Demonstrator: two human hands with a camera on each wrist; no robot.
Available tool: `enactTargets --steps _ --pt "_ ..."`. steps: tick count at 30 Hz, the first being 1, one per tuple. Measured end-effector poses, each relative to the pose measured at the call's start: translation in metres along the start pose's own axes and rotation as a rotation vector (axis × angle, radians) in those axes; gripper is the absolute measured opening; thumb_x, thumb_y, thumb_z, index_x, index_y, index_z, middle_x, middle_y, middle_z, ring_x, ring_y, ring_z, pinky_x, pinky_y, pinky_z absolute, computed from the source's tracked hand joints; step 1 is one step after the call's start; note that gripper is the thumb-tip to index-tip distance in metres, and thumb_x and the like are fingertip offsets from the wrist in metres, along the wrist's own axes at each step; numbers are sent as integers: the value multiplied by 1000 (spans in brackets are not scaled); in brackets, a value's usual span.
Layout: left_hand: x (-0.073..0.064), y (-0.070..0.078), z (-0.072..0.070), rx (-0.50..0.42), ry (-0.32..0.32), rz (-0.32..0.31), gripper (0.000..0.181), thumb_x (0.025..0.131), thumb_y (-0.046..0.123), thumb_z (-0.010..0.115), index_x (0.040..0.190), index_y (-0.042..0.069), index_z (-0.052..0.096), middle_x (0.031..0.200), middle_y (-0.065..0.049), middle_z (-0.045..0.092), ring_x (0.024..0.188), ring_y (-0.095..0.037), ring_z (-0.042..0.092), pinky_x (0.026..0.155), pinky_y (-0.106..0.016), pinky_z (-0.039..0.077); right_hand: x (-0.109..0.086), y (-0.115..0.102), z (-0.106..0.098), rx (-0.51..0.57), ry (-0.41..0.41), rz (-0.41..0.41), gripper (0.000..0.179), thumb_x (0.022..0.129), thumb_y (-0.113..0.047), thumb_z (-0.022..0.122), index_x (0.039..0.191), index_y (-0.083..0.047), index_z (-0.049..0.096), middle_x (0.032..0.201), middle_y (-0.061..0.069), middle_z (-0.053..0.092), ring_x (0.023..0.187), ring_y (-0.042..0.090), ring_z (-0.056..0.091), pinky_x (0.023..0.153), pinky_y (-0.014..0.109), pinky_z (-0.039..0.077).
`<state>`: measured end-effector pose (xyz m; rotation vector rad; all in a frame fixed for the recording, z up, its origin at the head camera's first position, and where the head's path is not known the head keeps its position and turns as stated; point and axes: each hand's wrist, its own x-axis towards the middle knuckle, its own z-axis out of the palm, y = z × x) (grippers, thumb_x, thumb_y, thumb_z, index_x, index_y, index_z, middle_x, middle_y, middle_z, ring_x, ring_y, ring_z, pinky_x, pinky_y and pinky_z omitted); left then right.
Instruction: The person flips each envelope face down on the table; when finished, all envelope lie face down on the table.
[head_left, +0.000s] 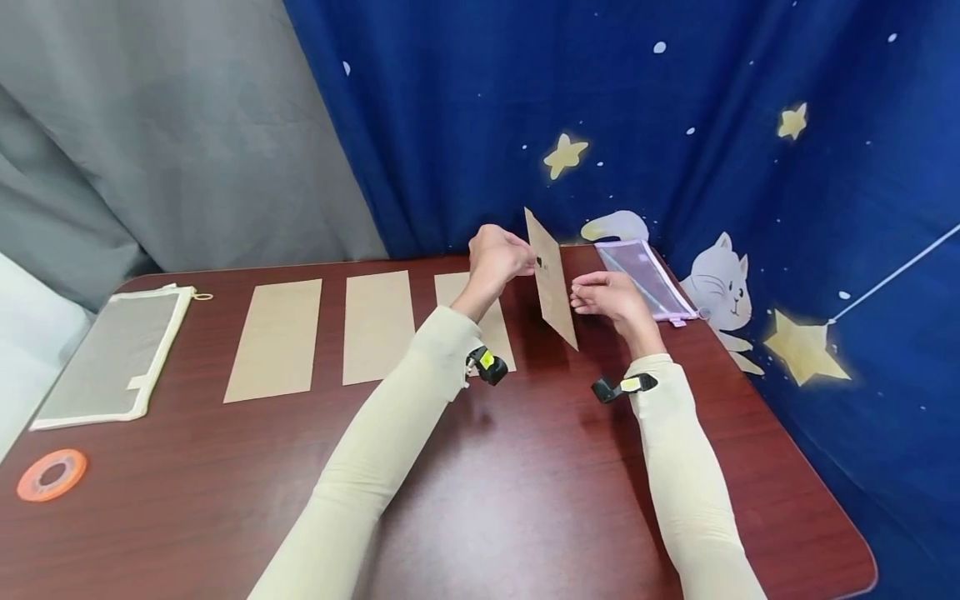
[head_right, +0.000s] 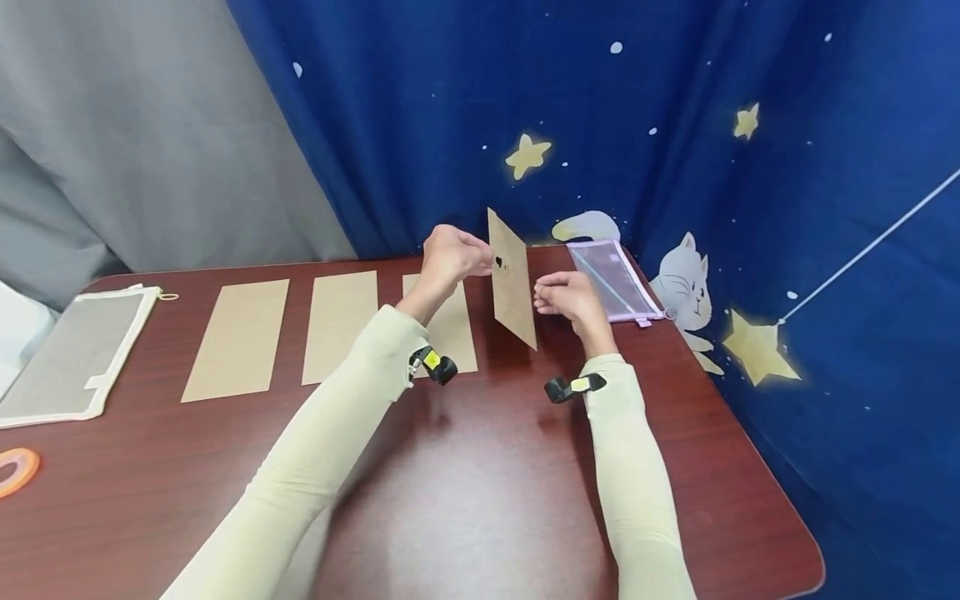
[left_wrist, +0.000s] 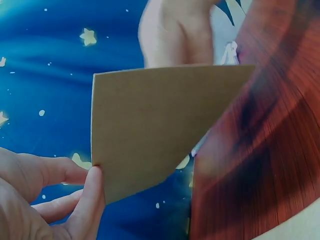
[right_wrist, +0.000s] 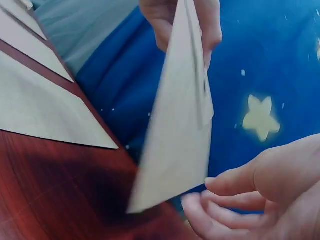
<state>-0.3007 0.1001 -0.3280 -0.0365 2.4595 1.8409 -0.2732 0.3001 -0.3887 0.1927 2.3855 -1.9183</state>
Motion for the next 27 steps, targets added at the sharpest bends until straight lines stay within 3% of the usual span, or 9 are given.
enactTargets --steps 2,4,7,10,13,17,22,27 --pt "1 1 0 32 7 5 5 84 2 74 82 2 78 80 -12 78 66 -15 76 60 -19 61 -8 -10 2 -87 58 -58 33 98 1 58 124 21 56 72 -6 67 59 1 64 64 17 60" --pt "2 0 0 55 6 8 4 84 4 75 83 2 79 81 -12 78 66 -15 76 62 -20 61 -18 -21 6 -216 107 -114 31 97 -5 62 119 17 62 77 5 74 57 -2 63 62 17 60" --pt "4 -1 2 83 10 19 4 85 6 77 84 3 80 81 -11 78 66 -15 76 67 -22 62 -36 -38 17 -438 124 -199 32 97 -19 67 114 8 71 92 19 77 61 0 67 61 15 57" --pt "4 -1 7 139 32 41 6 85 10 77 83 5 80 78 -9 78 66 -15 76 82 -25 62 -53 -50 32 -620 135 -294 30 95 -27 70 106 0 78 96 20 77 71 13 72 61 21 53" --pt "3 -1 13 181 55 75 8 86 13 78 82 7 81 74 -7 77 66 -14 76 96 -28 57 -64 -56 46 -735 189 -383 24 91 -27 74 96 -4 82 90 15 78 84 29 72 67 37 54" --pt "1 1 17 219 78 114 8 85 14 78 80 9 82 72 -5 77 65 -13 75 99 -29 55 -69 -54 58 -787 278 -406 15 89 -20 76 89 -6 83 86 13 78 91 36 71 77 48 56" --pt "-3 3 22 248 102 149 5 84 16 80 81 12 82 73 -3 77 78 -15 75 90 -30 57 -73 -48 64 -809 400 -399 13 89 -11 71 84 -5 82 82 14 77 86 39 71 75 51 58" --pt "-2 0 25 236 112 203 9 87 19 77 82 14 83 77 -1 78 89 -18 71 79 -31 57 -77 -47 63 -801 471 -413 15 87 -7 67 80 -3 79 77 14 76 80 39 71 71 50 57"
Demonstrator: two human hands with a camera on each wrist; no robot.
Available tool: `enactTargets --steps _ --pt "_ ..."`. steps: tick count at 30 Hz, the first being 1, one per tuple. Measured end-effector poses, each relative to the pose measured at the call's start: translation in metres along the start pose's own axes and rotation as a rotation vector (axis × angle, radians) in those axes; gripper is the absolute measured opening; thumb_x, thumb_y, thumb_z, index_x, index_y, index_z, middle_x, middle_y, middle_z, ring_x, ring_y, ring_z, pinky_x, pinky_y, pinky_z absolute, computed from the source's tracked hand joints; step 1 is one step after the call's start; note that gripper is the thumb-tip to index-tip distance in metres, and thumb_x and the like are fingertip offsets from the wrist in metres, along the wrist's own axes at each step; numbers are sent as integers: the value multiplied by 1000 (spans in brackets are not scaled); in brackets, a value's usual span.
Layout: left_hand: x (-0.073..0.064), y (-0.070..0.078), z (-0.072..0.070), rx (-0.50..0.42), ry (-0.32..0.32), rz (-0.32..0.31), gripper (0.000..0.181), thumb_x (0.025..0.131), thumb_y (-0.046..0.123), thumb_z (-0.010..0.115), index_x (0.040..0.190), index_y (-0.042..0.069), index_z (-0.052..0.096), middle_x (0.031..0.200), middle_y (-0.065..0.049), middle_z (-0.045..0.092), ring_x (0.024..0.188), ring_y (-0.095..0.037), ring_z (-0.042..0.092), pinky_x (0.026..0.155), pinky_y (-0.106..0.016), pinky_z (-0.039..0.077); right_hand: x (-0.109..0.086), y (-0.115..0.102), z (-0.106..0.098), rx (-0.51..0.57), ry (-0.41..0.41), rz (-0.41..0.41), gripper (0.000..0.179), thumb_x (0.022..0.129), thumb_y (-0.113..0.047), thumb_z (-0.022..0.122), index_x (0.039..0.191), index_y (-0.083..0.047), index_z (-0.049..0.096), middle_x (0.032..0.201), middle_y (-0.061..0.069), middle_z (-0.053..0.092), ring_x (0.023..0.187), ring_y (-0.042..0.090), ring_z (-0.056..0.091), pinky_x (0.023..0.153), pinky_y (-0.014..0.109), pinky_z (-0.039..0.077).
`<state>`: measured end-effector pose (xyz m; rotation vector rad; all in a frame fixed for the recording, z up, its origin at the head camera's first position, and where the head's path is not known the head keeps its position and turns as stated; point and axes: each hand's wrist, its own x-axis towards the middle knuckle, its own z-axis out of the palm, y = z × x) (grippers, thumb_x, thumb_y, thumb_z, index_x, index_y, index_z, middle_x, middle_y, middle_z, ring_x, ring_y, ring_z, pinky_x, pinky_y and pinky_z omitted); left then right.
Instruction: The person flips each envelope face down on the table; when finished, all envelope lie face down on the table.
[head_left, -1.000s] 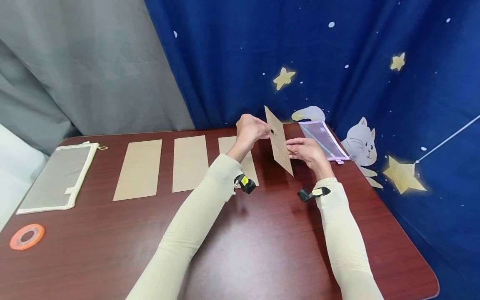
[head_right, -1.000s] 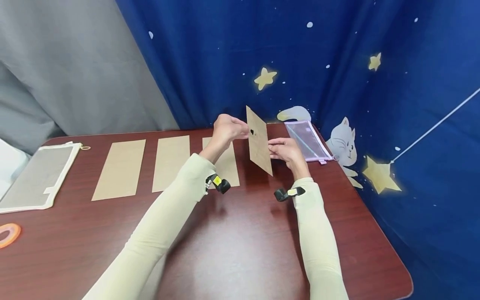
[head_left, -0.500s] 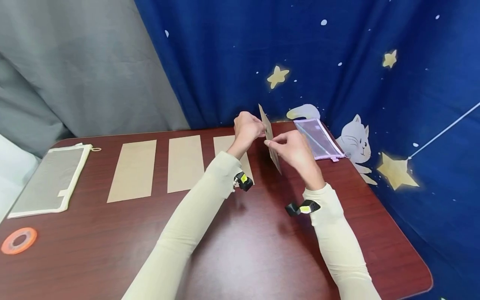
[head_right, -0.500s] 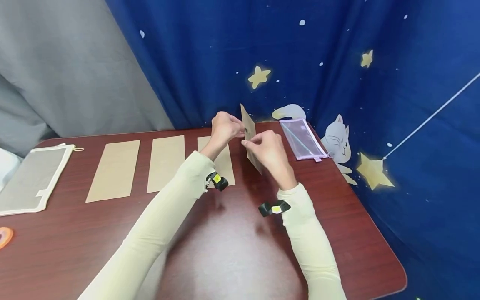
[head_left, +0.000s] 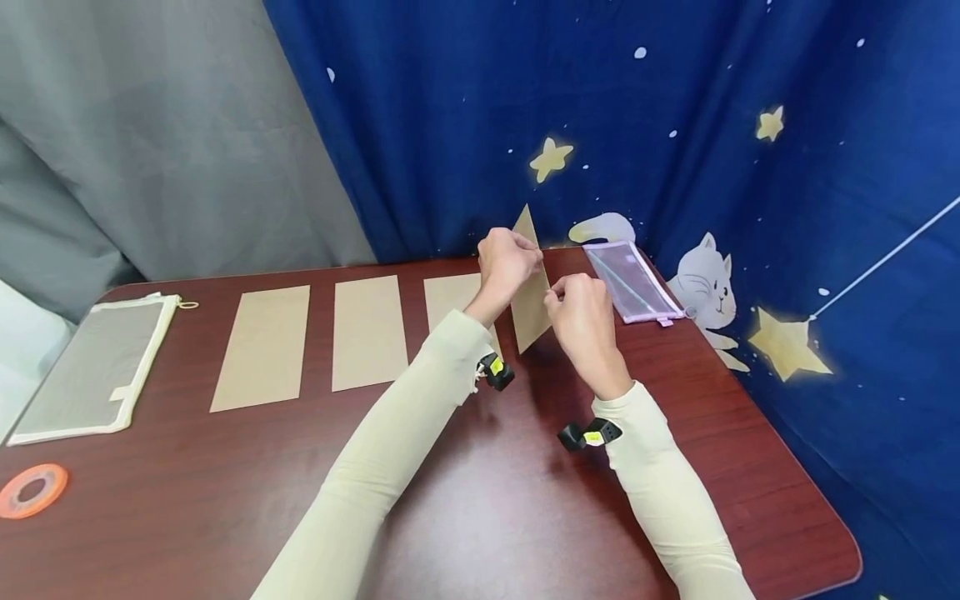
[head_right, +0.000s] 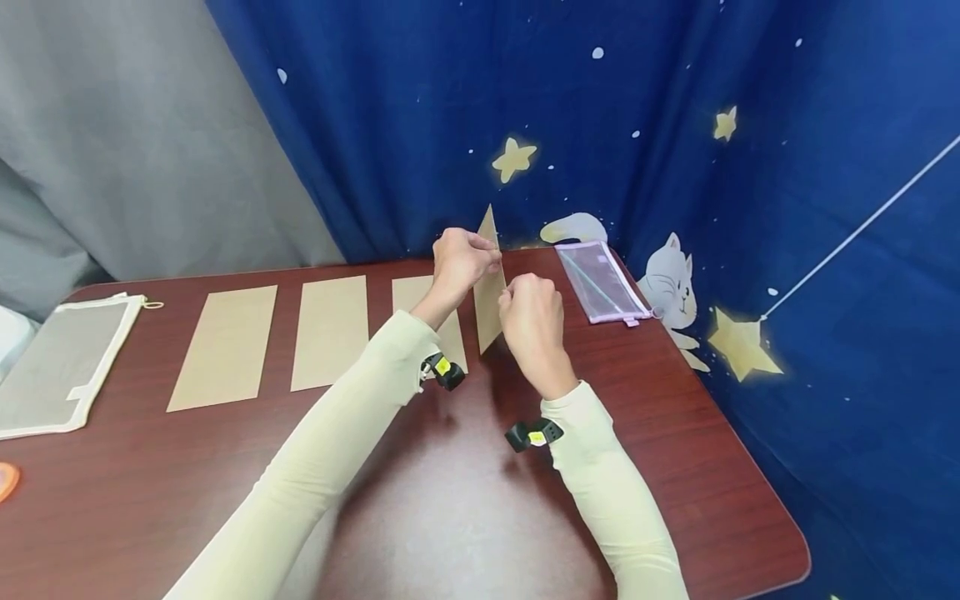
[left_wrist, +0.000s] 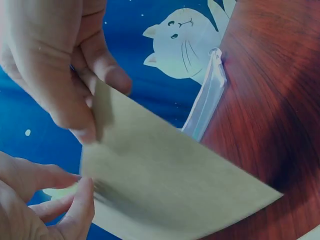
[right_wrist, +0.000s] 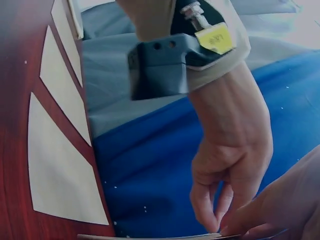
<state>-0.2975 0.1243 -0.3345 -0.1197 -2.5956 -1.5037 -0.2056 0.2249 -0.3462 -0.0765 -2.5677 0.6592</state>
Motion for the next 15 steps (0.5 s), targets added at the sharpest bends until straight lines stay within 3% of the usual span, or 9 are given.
enactTargets --steps 3,5,7,11,13,15 --pt "5 -12 1 -35 40 0 17 92 23 72 84 13 83 76 -2 78 87 -19 70 76 -31 55 1 1 -5 10 28 3 15 87 -5 66 81 -1 79 75 14 75 77 37 70 68 48 56" --pt "10 -24 2 -89 58 -54 20 94 24 68 88 12 83 79 -6 78 87 -21 71 78 -29 55 2 1 -9 19 43 1 14 87 -5 67 82 -1 79 75 14 75 75 36 69 68 47 56" --pt "17 -39 3 -239 39 -160 21 96 20 67 97 5 81 88 -12 79 91 -23 74 84 -27 59 3 0 -13 27 50 -5 14 87 -5 67 82 0 79 75 14 74 74 35 68 68 46 55" --pt "28 -65 8 -637 -59 -413 21 96 5 66 114 -5 73 100 -19 75 87 -25 76 87 -31 63 5 -1 -18 46 44 -11 15 89 -6 67 83 0 79 76 15 75 73 35 67 68 45 55" --pt "31 -73 9 -766 -103 -479 24 94 -2 67 117 -6 71 94 -15 74 79 -20 73 84 -31 63 5 -2 -20 61 24 -7 14 90 -7 68 84 1 79 78 16 75 74 35 68 68 45 55" --pt "33 -79 9 -823 -126 -492 25 92 -5 68 117 -6 72 85 -9 71 70 -14 67 80 -28 64 6 -3 -22 84 -3 4 15 90 -9 68 87 0 79 81 16 76 76 34 68 68 42 54"
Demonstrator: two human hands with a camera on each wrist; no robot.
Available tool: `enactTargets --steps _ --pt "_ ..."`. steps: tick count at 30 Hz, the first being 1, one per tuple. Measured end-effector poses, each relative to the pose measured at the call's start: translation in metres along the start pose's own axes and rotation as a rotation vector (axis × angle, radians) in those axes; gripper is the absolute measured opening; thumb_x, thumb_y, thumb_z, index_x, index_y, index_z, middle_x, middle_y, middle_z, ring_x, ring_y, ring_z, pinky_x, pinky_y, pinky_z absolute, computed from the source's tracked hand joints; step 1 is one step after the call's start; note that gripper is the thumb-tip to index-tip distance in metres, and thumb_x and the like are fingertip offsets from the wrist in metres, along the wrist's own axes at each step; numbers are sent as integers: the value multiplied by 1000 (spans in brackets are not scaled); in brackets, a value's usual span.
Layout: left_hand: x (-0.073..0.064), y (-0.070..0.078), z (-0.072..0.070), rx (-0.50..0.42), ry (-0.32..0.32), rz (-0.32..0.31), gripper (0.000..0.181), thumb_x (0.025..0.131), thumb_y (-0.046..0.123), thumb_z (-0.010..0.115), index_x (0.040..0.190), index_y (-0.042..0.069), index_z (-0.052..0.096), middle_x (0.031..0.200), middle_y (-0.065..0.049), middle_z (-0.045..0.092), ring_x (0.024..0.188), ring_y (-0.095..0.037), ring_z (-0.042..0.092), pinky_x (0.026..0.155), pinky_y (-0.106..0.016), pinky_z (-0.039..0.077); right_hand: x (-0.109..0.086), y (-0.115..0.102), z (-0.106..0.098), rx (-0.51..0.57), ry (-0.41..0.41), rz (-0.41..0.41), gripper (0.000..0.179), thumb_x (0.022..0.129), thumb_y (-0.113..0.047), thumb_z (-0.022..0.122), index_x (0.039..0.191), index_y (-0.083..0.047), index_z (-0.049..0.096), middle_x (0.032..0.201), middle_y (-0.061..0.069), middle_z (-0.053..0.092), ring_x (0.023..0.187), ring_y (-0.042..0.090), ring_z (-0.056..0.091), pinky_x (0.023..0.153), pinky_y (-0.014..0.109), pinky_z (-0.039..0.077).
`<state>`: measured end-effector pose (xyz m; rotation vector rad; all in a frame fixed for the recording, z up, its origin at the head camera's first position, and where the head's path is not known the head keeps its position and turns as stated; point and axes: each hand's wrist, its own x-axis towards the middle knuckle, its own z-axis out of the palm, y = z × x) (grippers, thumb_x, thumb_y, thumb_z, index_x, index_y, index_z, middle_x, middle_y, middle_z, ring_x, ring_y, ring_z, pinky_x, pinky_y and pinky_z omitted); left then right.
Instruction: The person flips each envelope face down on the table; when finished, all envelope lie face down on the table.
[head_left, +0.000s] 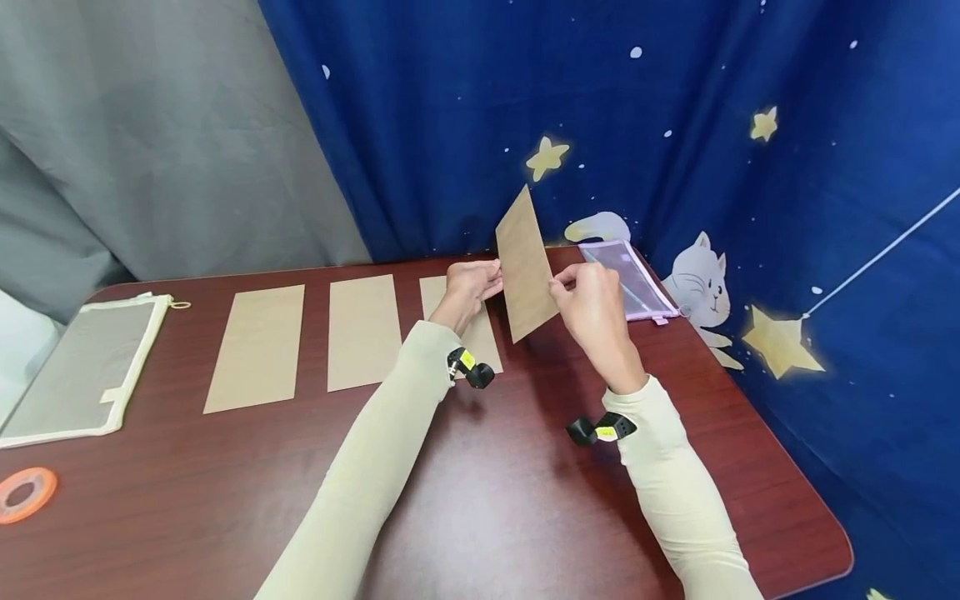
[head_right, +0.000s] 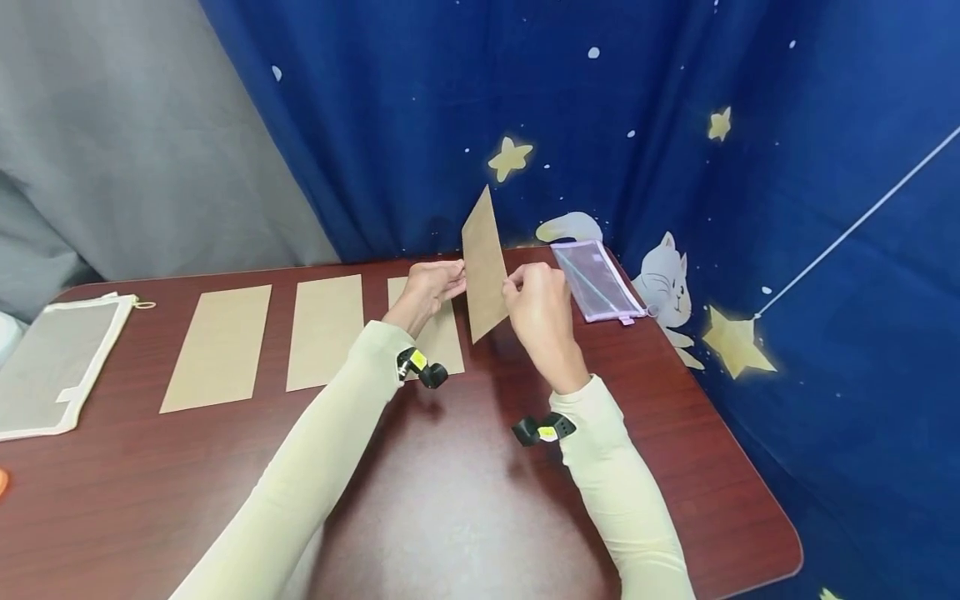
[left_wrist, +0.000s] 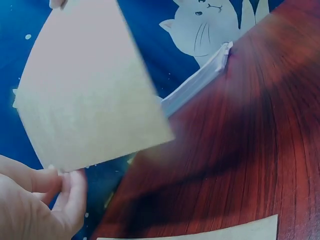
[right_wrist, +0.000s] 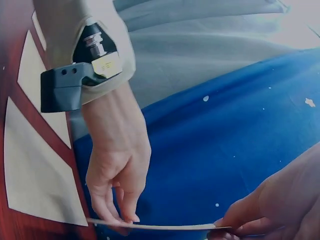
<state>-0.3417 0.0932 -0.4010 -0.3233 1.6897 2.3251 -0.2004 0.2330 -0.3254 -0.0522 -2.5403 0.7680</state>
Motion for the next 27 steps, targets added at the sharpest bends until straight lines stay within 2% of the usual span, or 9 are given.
enactTargets --steps 2,6,9,11,14,17,21,24,27 --pt "0 0 -3 -11 -6 13 26 90 -7 70 115 -5 73 80 -4 70 66 -9 65 75 -25 63 1 0 -3 22 -40 24 15 91 -12 68 90 -3 80 78 15 76 76 31 67 65 39 51" --pt "-3 5 -7 -22 -14 44 25 88 -8 71 113 -5 74 81 -3 71 65 -8 65 73 -23 63 5 3 -12 52 -120 48 17 92 -16 67 99 -7 80 80 15 76 77 29 67 62 31 45" --pt "-8 9 -10 -26 -37 51 26 88 -9 71 113 -6 74 80 -3 71 65 -8 65 74 -23 63 9 7 -19 114 -175 40 24 94 -13 67 114 -3 76 98 18 77 90 31 72 66 19 45" --pt "-12 12 -12 -22 -55 59 26 88 -9 71 114 -7 73 78 -2 70 66 -8 65 72 -21 62 11 10 -22 197 -213 43 32 95 -8 65 125 2 69 111 23 74 101 33 71 69 11 45" --pt "-18 18 -16 -5 -82 70 27 89 -8 70 116 -7 72 79 -1 70 67 -6 66 70 -19 61 15 15 -27 321 -280 52 42 95 -2 63 136 5 59 120 27 68 108 34 67 72 3 46" --pt "-24 25 -17 27 -112 79 29 89 -7 71 117 -6 72 87 -3 71 69 -6 67 72 -19 62 20 22 -32 387 -331 67 45 96 -1 62 140 4 56 124 27 65 106 25 65 76 3 48" --pt "-35 35 -17 80 -155 84 32 88 -8 71 120 -4 71 99 -9 71 73 -7 68 78 -22 62 27 33 -33 400 -349 92 47 98 -9 60 144 -2 53 127 22 65 102 7 63 85 6 47" --pt "-42 42 -17 120 -182 85 34 88 -8 71 122 -3 70 105 -13 72 76 -9 69 82 -25 63 33 43 -29 423 -322 129 46 100 -16 60 145 -7 55 120 13 69 94 2 62 83 11 50" --pt "-49 46 -17 147 -206 92 37 88 -9 70 125 -4 68 112 -18 71 77 -10 68 87 -29 62 39 52 -22 516 -293 194 44 101 -18 62 143 -9 57 105 0 74 85 2 63 77 15 54"
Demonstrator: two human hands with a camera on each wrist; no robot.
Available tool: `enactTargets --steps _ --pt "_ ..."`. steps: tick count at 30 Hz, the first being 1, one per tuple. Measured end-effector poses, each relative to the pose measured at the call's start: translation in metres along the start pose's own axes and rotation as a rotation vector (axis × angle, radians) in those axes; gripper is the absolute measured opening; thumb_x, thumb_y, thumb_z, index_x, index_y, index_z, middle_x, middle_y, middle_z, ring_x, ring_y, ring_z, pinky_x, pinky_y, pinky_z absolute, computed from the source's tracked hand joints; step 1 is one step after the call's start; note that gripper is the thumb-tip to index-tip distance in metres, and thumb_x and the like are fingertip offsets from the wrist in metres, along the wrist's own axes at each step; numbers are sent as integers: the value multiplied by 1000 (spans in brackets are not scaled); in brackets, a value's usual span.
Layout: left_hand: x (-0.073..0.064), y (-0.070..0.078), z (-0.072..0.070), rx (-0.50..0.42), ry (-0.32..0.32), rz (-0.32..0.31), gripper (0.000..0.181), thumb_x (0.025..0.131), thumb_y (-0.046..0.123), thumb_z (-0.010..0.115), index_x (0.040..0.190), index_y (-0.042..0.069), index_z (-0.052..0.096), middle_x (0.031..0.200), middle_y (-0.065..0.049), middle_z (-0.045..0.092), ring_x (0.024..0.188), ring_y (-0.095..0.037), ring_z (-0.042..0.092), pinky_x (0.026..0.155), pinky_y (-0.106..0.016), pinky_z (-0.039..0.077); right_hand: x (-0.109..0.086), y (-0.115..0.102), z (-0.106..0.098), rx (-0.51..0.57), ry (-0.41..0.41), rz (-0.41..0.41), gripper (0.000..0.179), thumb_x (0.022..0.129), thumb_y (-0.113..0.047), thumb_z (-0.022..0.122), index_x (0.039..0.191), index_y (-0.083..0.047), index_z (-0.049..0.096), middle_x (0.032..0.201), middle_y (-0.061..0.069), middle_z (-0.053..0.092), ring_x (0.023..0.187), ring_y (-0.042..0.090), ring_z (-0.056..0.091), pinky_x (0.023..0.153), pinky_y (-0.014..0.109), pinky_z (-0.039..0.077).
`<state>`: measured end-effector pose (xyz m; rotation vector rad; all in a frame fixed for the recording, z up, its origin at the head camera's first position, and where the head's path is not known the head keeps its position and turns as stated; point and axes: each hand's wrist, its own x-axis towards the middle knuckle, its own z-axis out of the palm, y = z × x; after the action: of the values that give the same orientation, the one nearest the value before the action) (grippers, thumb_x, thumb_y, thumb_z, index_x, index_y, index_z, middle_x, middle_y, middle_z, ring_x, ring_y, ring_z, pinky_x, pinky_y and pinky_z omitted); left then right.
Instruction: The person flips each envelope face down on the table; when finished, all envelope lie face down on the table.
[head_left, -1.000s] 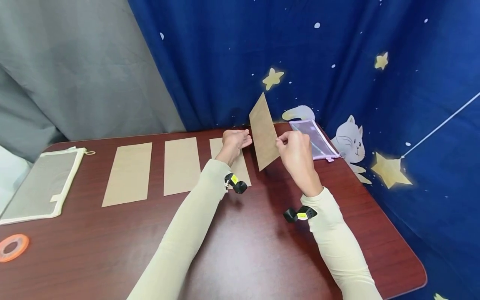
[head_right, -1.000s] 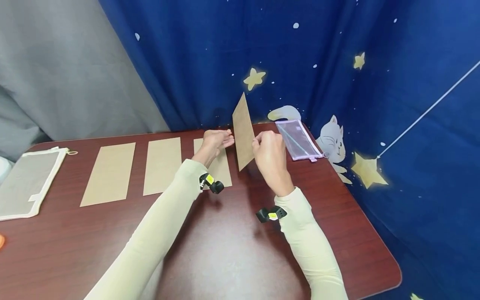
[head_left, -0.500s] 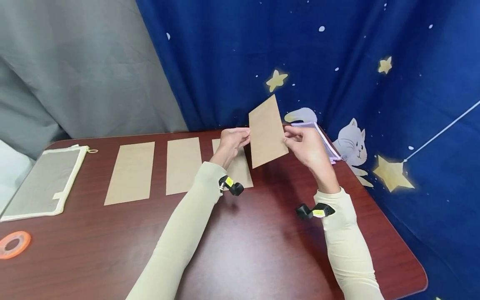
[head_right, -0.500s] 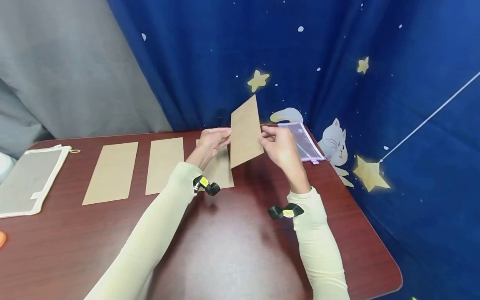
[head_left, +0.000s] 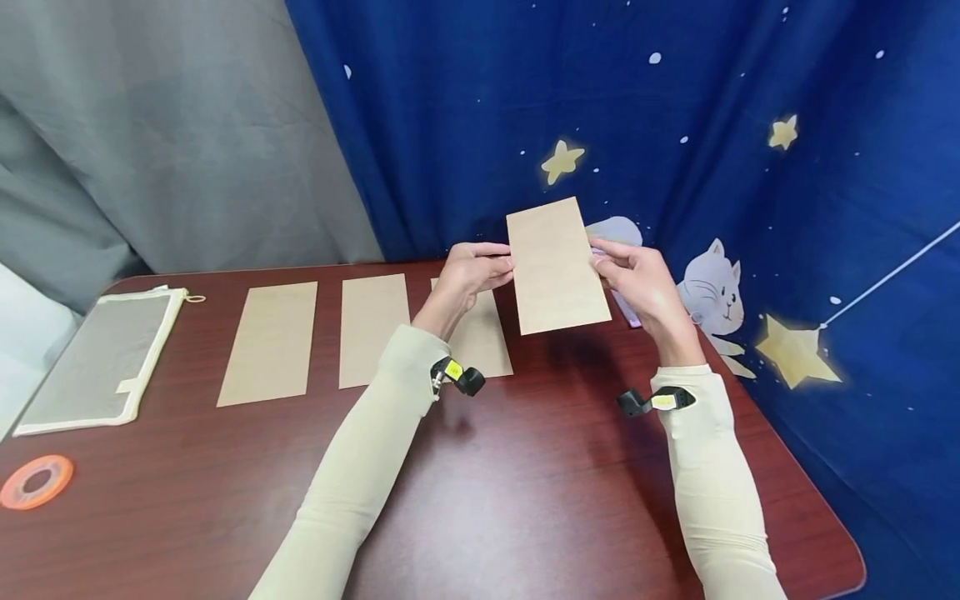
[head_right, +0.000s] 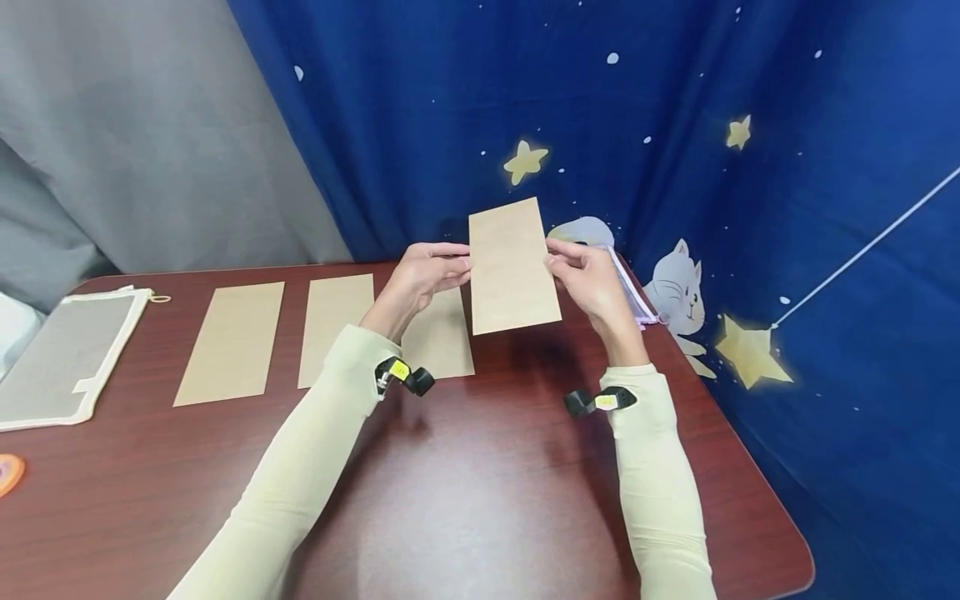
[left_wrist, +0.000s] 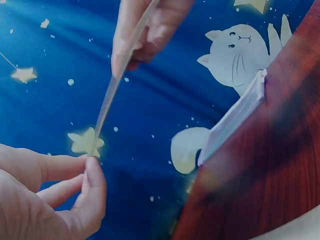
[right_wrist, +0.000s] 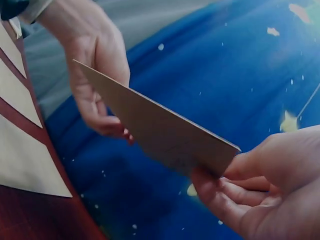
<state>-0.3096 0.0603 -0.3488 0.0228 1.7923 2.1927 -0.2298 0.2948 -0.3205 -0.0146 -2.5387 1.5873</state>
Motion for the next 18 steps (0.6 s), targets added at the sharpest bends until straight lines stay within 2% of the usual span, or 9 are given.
enactTargets --steps 2,6,8,13,18 --pt "-4 3 2 7 -16 15 40 88 -10 69 128 -5 66 115 -21 70 79 -12 68 91 -32 61 4 6 -1 105 9 25 44 100 -16 63 142 -7 58 97 -8 74 82 2 65 74 15 57" --pt "-9 3 6 12 -41 59 45 88 -13 67 131 -6 62 111 -20 68 82 -13 68 95 -35 60 11 18 -3 255 25 49 44 96 -10 68 137 3 59 103 -6 73 87 1 69 75 14 58" --pt "-10 3 7 17 -46 64 46 87 -14 66 132 -5 62 107 -17 67 82 -14 68 94 -35 60 14 22 -5 286 35 51 44 94 -8 70 134 6 60 105 -5 73 90 2 70 76 14 58" --pt "-5 -2 10 42 -21 47 49 85 -16 66 132 -3 62 106 -15 65 84 -16 69 94 -37 60 20 28 -4 249 47 47 41 92 -6 72 130 8 63 95 -11 73 89 3 70 79 15 59" --pt "7 -20 11 86 46 27 46 84 -17 66 128 -5 64 110 -20 68 86 -18 69 90 -36 62 31 42 5 196 13 68 38 93 -1 67 129 12 62 89 -10 73 79 -1 68 79 18 60"
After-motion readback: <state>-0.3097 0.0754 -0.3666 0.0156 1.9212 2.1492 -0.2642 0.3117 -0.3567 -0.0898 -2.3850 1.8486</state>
